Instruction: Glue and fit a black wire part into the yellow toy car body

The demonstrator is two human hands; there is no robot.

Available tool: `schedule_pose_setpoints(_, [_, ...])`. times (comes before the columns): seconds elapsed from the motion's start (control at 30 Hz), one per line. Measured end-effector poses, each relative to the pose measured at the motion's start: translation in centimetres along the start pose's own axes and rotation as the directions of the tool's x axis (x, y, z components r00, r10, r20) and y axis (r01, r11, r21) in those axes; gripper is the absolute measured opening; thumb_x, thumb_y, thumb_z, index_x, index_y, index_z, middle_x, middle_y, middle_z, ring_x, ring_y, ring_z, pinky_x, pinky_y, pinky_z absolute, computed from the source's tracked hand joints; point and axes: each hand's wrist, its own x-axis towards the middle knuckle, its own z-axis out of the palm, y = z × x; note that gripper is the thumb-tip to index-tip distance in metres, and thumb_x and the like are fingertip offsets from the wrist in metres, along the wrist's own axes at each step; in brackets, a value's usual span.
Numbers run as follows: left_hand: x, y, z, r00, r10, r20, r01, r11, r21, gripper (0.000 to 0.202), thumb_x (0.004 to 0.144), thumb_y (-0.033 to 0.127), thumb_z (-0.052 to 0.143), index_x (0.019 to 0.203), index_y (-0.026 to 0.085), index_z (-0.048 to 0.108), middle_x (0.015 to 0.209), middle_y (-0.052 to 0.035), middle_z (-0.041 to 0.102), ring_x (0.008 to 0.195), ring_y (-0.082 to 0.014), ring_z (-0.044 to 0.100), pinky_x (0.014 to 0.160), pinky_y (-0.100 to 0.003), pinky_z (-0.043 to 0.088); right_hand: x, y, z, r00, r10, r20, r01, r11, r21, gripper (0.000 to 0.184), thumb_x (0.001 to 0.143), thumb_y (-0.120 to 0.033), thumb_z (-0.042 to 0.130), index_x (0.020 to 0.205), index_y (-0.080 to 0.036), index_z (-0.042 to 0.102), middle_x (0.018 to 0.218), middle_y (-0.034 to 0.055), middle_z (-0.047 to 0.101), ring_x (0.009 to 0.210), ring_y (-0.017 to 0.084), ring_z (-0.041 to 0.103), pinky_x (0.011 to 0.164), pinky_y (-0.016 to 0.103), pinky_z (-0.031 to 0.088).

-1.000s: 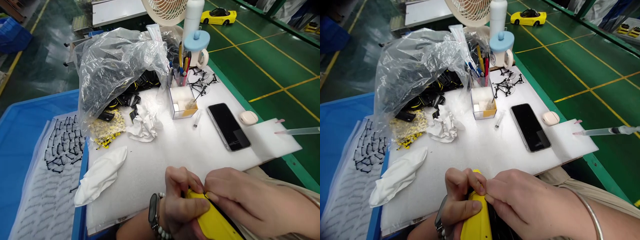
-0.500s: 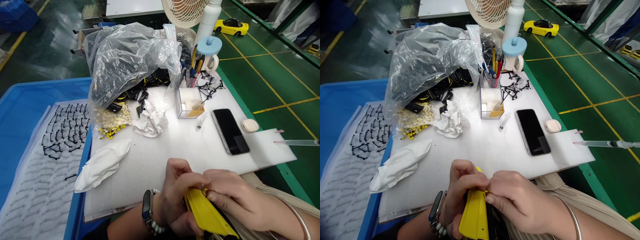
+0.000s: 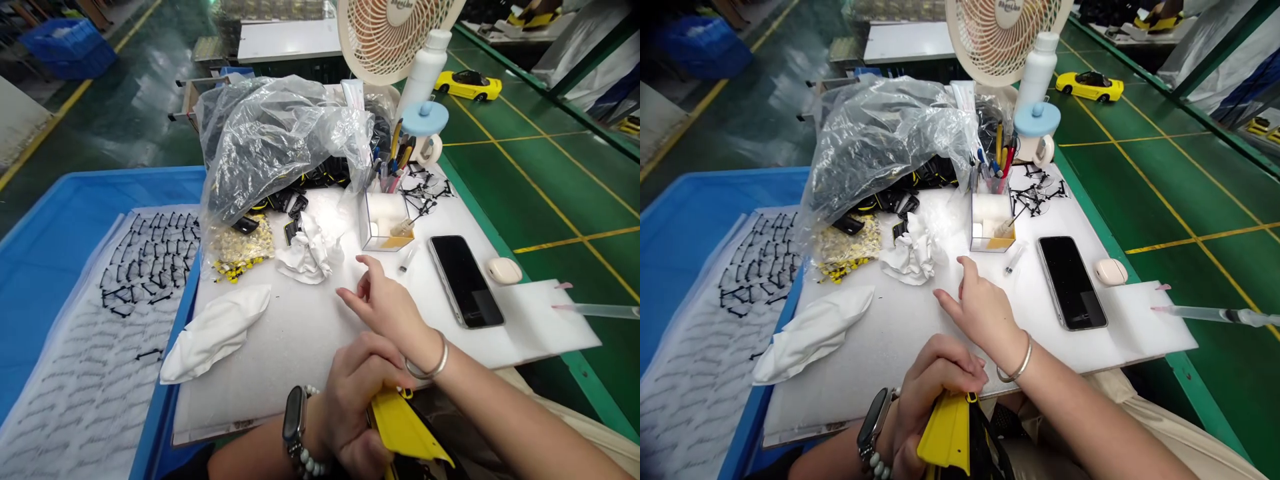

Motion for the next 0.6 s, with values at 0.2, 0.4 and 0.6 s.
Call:
schedule_pose_setpoints(0.2, [0.8, -0.3, 0.6, 0.995, -0.071, -0.074, 0.063, 0.992, -0.108, 0.054, 0.091, 0.064, 0.037, 0.086, 0.017, 0.063, 0.081, -0.0072, 0.057, 0.075, -0.0207, 0.058, 0.067, -0.033, 0.049, 2.9, -0.7, 2.4, 0.985, 0.001, -0.175, -0.004, 1.000, -0.021, 0.051, 0.090, -0.046, 0.059, 0.130, -0.016, 0.051, 0.068, 0.0031, 0.060, 0.059, 0.022, 0.054, 0.055, 0.029, 0.027])
schedule_pose_setpoints(0.4, [1.0, -0.2, 1.1, 0.955, -0.271, -0.120, 0.240, 0.945, -0.223, 0.059, 0.095, 0.058, 0.029, 0.072, 0.016, 0.064, 0.076, -0.0088, 0.056, 0.073, -0.0215, 0.055, 0.063, -0.033, 0.046, 4.1, 0.3, 3.1, 0.943, -0.080, -0.322, 0.178, 0.941, 0.288, 0.020, 0.078, -0.039, 0.069, 0.084, -0.021, 0.062, 0.072, 0.0002, 0.054, 0.066, 0.017, 0.051, 0.062, 0.029, 0.041])
schedule_pose_setpoints(0.6, [1.7, -1.3, 1.5, 0.844, -0.500, -0.195, 0.360, 0.798, -0.484, 0.058, 0.092, 0.064, 0.036, 0.075, 0.016, 0.064, 0.063, -0.0060, 0.060, 0.058, -0.0172, 0.055, 0.050, -0.027, 0.039, -0.4, 2.9, -0.5, 0.903, 0.080, -0.422, 0.263, 0.674, 0.691, 0.033, 0.078, -0.042, 0.071, 0.078, -0.022, 0.044, 0.084, 0.0032, 0.065, 0.075, 0.018, 0.064, 0.064, 0.032, 0.053])
